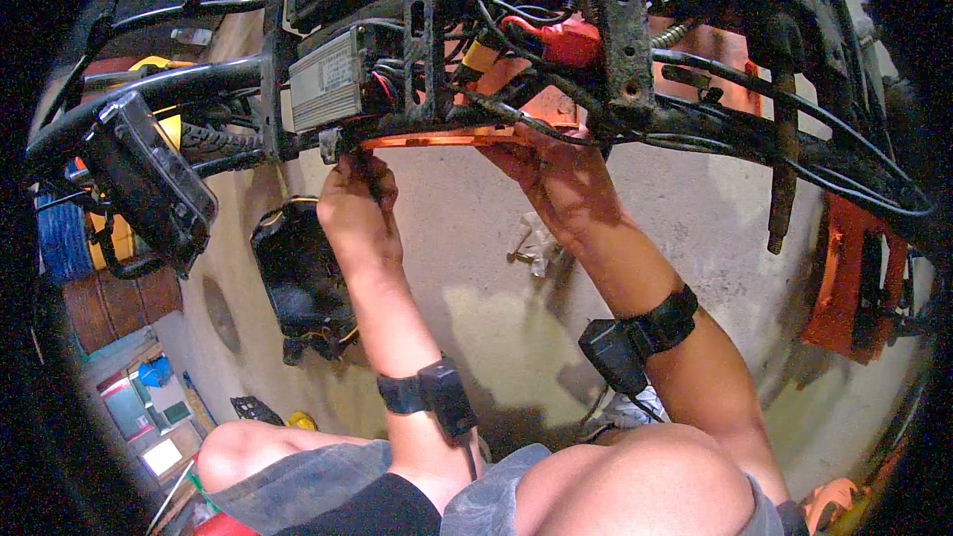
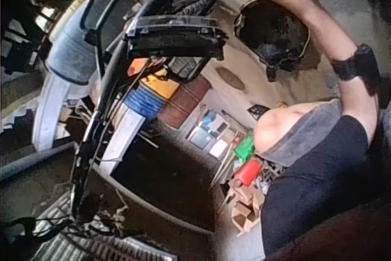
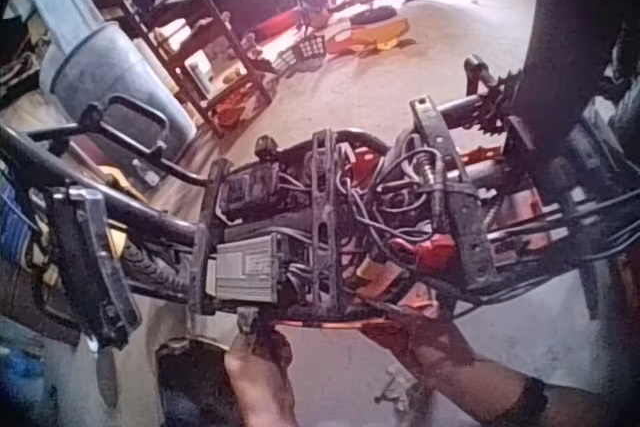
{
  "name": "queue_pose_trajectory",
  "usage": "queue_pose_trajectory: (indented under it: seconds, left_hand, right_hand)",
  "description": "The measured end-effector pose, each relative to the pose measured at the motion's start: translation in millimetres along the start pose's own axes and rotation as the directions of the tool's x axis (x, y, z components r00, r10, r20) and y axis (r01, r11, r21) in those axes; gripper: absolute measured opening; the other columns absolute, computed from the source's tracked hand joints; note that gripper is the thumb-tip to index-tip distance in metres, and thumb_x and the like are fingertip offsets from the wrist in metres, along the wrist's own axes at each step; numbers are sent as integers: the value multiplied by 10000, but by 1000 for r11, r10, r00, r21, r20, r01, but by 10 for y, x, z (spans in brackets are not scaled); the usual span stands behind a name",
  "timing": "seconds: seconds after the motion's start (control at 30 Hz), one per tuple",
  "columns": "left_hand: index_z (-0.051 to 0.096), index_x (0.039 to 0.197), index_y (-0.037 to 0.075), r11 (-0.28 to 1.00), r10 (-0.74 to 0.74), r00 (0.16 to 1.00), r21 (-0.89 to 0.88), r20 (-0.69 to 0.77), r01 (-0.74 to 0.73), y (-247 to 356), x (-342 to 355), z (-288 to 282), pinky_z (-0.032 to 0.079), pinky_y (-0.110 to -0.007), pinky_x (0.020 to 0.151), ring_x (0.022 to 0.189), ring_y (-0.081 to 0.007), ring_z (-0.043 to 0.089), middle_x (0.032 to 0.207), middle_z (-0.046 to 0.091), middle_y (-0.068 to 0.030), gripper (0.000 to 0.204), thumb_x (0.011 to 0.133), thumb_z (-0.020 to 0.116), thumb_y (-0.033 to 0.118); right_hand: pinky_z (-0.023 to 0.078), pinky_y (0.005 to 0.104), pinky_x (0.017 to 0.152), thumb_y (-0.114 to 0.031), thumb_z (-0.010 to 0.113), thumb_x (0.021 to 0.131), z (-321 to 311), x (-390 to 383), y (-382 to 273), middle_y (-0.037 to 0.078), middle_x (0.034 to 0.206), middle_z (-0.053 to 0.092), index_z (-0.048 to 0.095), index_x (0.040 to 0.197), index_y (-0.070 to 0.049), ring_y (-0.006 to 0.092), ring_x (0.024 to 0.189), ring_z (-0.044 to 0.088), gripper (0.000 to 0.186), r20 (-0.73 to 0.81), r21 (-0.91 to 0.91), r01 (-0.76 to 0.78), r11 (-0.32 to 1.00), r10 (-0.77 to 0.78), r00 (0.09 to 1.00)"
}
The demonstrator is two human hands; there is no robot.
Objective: Replacing or repairing plastic body panels on a motorcycle frame.
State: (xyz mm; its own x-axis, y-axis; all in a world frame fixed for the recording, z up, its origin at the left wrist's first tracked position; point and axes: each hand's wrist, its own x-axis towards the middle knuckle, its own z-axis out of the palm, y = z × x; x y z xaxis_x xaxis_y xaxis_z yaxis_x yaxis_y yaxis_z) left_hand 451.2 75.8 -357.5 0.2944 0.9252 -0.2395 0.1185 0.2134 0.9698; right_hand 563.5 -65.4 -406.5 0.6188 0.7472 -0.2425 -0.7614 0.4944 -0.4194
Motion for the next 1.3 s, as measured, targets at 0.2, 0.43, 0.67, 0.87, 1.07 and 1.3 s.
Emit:
queue_pose_trajectory:
  seconds: [0.2,0.43,0.67,0.87,1.07,1.3]
  left_hand:
    - [553,885,13,998,31,999,-50,-23,-33,-40,-46,13,362,-220,487,572,-103,488,718,583,-57,207,950,465,188]
    - [546,948,34,913,-201,967,-328,156,242,-73,6,-95,355,-229,492,596,-111,487,701,543,-35,217,908,557,247]
    - [547,972,22,979,-78,996,-184,39,84,-116,-11,-19,350,-232,474,561,-103,464,730,552,-40,212,922,521,227]
    - [542,944,41,920,-220,970,-310,105,242,29,-4,-52,333,-236,478,538,-103,425,691,507,-15,205,929,514,243]
    - [536,916,36,963,-149,986,-217,76,162,-54,-51,16,293,-231,450,511,-93,394,642,463,-5,202,931,507,236]
    - [531,936,37,991,-86,990,-94,110,97,-45,10,-17,278,-239,426,473,-90,372,645,457,-5,177,942,474,205]
  right_hand:
    - [416,406,1010,-91,485,885,-59,14,2,171,1141,591,502,1158,76,265,1067,579,321,-39,-17,-24,1000,24,999]
    - [428,391,1002,-76,502,870,46,14,-30,171,1145,590,491,1185,67,254,1063,583,347,25,19,-27,999,27,999]
    - [435,390,996,-74,493,871,-84,42,1,168,1140,594,500,1180,66,242,1055,588,339,-11,-19,-35,999,35,999]
    - [436,388,996,-71,488,872,-7,53,4,171,1130,598,506,1165,75,246,1054,588,327,2,8,-31,999,31,1000]
    - [418,389,1014,-75,469,886,-81,34,5,180,1143,588,492,1179,78,258,1066,580,332,14,23,6,1000,-7,1000]
    - [425,398,1009,-67,452,891,-17,26,-14,180,1143,586,485,1183,78,262,1067,578,328,-23,-2,-29,1000,29,999]
